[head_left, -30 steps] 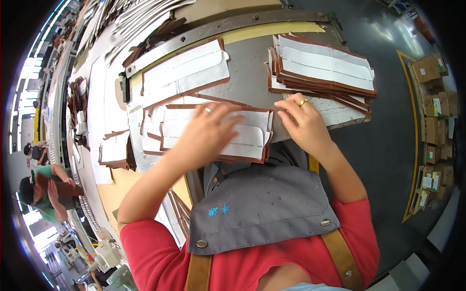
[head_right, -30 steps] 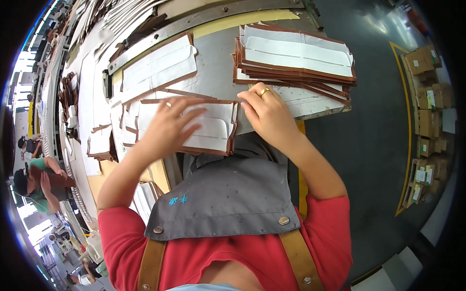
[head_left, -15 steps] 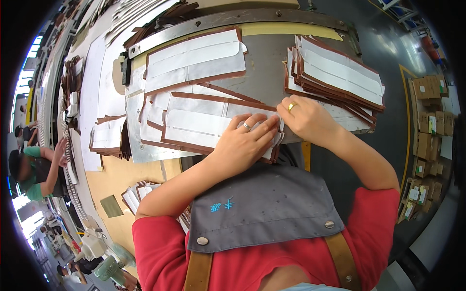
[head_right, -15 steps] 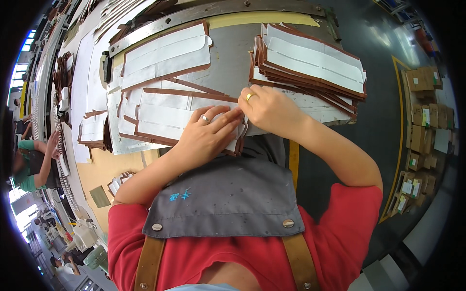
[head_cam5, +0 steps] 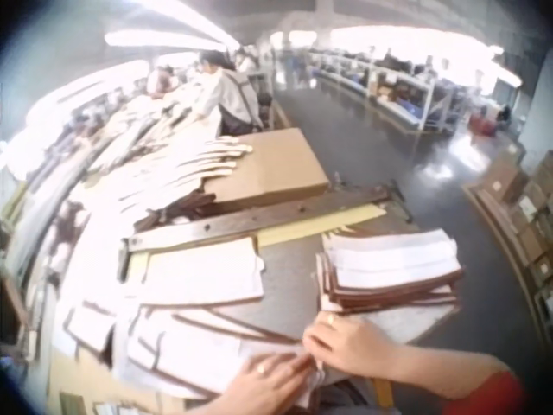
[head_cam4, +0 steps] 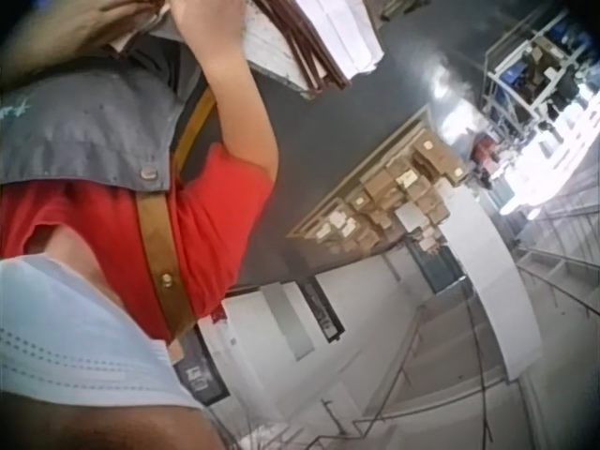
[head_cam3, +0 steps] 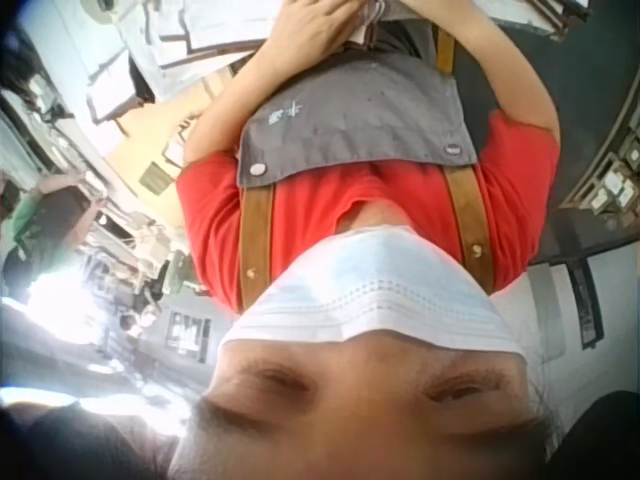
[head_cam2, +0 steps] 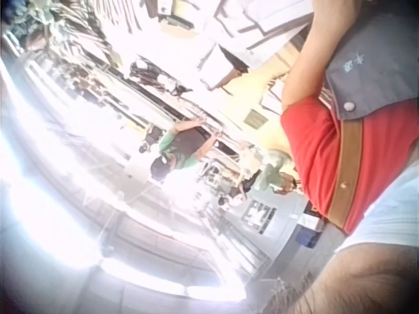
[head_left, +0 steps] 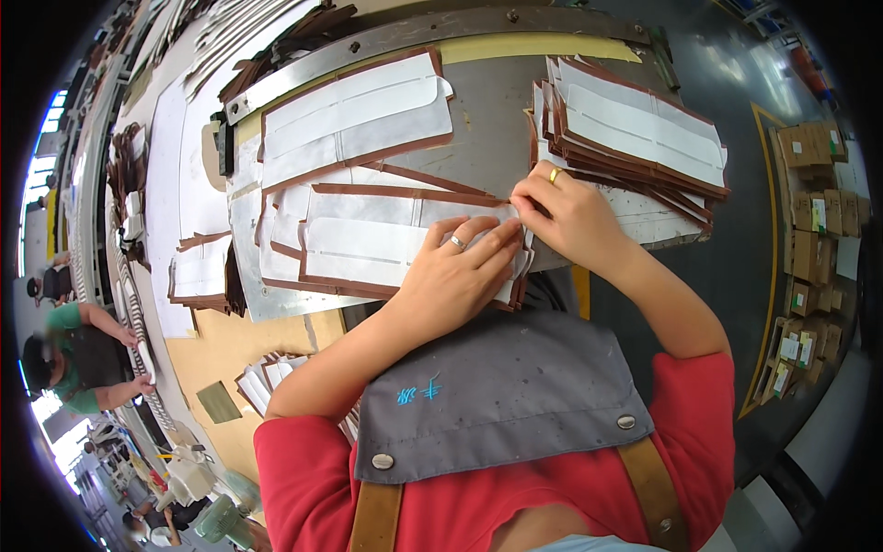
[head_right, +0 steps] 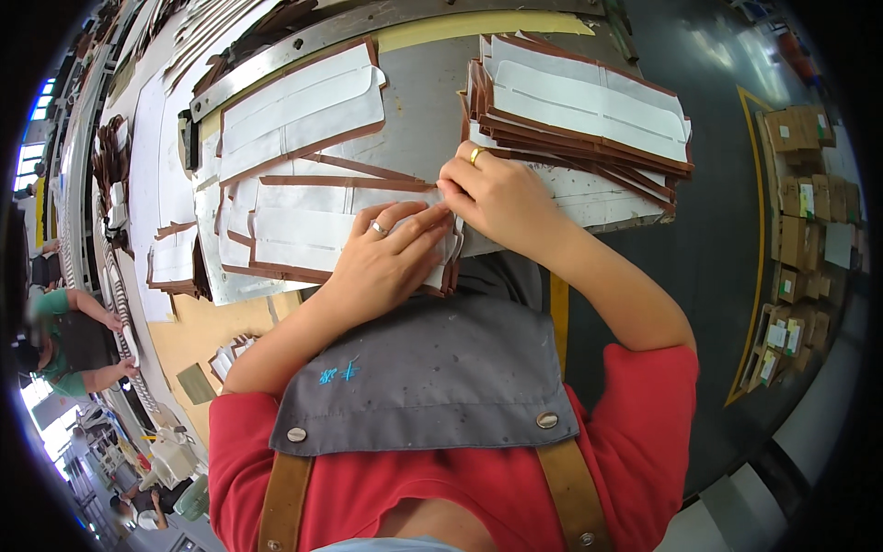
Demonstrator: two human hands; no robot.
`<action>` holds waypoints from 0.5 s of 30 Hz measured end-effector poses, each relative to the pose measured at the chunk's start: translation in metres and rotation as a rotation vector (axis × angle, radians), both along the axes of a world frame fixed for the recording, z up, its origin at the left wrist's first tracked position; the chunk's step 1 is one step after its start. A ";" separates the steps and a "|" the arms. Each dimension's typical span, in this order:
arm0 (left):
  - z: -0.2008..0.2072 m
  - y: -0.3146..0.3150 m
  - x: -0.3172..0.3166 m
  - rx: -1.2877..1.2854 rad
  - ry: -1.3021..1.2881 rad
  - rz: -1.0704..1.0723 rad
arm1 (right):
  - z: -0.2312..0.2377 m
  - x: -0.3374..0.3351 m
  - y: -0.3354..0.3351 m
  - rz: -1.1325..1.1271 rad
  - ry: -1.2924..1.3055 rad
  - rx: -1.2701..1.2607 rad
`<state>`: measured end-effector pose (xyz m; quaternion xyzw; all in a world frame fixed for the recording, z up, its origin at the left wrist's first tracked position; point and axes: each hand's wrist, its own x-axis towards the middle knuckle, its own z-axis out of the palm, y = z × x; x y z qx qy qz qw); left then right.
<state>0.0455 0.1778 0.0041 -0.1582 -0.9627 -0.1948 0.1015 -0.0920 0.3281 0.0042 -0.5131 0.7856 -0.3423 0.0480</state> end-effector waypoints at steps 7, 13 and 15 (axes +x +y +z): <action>0.002 -0.009 0.004 0.267 -0.075 0.017 | 0.004 0.002 -0.003 -0.007 -0.082 -0.064; 0.003 -0.017 0.011 0.013 0.003 0.122 | -0.002 -0.006 -0.014 0.198 0.273 -0.029; 0.005 -0.017 0.010 -0.003 -0.002 0.127 | -0.002 -0.004 -0.019 0.120 0.146 0.026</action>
